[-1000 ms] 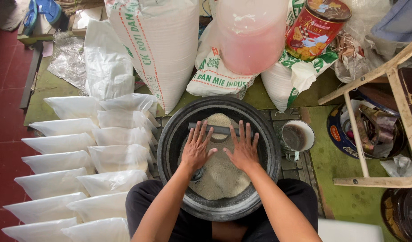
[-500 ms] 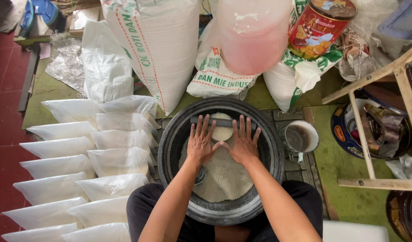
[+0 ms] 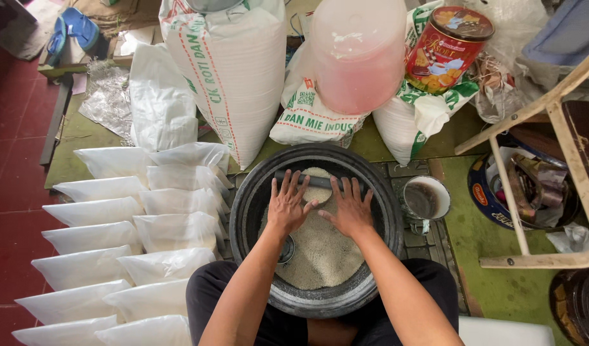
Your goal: The person uses a small container to scoop rice from a large tub and transfers it into plastic bags, then places the filled bags into a row.
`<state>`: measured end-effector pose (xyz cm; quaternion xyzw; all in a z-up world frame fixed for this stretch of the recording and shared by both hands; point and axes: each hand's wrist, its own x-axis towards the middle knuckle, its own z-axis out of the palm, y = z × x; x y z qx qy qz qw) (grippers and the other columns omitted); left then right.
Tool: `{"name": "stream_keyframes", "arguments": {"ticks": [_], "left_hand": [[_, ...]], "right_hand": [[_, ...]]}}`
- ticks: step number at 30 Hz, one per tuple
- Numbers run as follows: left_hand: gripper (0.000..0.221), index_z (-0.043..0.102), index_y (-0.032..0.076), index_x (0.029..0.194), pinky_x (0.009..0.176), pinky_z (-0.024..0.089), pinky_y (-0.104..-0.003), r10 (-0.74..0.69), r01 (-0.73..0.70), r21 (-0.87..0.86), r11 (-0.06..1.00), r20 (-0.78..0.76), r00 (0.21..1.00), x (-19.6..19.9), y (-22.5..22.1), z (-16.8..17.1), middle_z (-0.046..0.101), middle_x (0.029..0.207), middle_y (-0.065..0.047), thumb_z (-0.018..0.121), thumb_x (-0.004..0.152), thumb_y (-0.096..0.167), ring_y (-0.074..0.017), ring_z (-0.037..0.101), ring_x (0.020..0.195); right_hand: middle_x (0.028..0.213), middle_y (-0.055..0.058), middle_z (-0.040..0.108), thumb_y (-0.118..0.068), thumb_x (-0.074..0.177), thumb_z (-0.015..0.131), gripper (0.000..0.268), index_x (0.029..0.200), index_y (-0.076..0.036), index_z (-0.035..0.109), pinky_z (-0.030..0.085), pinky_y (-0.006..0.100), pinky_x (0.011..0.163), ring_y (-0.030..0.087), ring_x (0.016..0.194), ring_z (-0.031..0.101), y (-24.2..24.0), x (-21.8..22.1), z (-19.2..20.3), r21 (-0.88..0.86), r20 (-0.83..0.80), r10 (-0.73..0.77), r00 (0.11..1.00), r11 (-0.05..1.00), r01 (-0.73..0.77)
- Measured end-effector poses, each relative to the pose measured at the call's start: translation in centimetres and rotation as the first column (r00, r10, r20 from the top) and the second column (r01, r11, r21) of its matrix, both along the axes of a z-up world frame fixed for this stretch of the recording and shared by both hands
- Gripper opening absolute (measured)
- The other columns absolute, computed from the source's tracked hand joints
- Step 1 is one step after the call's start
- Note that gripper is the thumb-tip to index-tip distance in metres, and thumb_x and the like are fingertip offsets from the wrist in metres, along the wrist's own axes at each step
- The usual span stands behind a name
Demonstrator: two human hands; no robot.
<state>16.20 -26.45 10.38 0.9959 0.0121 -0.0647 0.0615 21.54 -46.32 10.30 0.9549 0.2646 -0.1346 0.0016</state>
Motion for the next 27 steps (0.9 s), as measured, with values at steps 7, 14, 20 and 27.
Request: {"name": "stream_keyframes", "arguments": {"ticks": [7, 14, 20, 27], "left_hand": [[0.082, 0.030, 0.024, 0.163, 0.127, 0.013, -0.062, -0.008, 0.008, -0.001, 1.000, -0.011, 1.000, -2.3, -0.4, 2.0, 0.022, 0.171, -0.007, 0.024, 0.099, 0.075, -0.0285, 0.013, 0.159], [0.083, 0.026, 0.016, 0.164, 0.127, 0.016, -0.060, -0.006, 0.003, -0.102, 0.995, -0.025, 1.000, -2.0, -1.5, 1.4, 0.016, 0.174, -0.008, 0.029, 0.102, 0.070, -0.0286, 0.018, 0.159], [0.083, 0.022, 0.008, 0.165, 0.128, 0.015, -0.056, -0.068, 0.057, -0.163, 0.985, -0.063, 0.996, -0.6, -2.3, 1.2, 0.013, 0.174, -0.012, 0.029, 0.104, 0.065, -0.0281, 0.018, 0.159], [0.081, 0.020, 0.009, 0.166, 0.128, 0.018, -0.055, -0.183, 0.168, -0.153, 0.974, -0.089, 0.979, 0.6, -2.2, 0.6, 0.012, 0.175, -0.011, 0.033, 0.104, 0.061, -0.0267, 0.022, 0.159]], "right_hand": [[0.133, 0.022, 0.048, -0.046, 0.109, 0.040, 0.063, 0.165, -0.023, 0.023, 0.052, 0.054, 0.089, 0.040, 0.123, 0.054, -1.2, -2.0, 0.0, 0.029, 0.086, 0.086, 0.993, 0.996, -0.088], [0.119, 0.027, 0.060, -0.028, 0.106, 0.040, 0.060, 0.164, -0.028, 0.027, 0.063, 0.055, 0.073, 0.048, 0.093, 0.072, -0.8, -6.2, 1.6, 0.267, -0.086, 0.004, 0.996, 0.963, 0.019], [0.093, 0.026, 0.066, -0.026, 0.102, 0.049, 0.053, 0.152, -0.010, 0.044, 0.062, 0.060, 0.064, 0.051, 0.077, 0.073, 0.8, -9.0, -0.3, 0.412, -0.103, -0.124, 0.987, 0.898, 0.156], [0.078, 0.017, 0.068, -0.034, 0.094, 0.062, 0.039, 0.120, -0.006, 0.061, 0.058, 0.055, 0.050, 0.043, 0.067, 0.074, 5.3, -10.9, -1.4, 0.475, -0.186, -0.260, 0.948, 0.820, 0.318]]}}
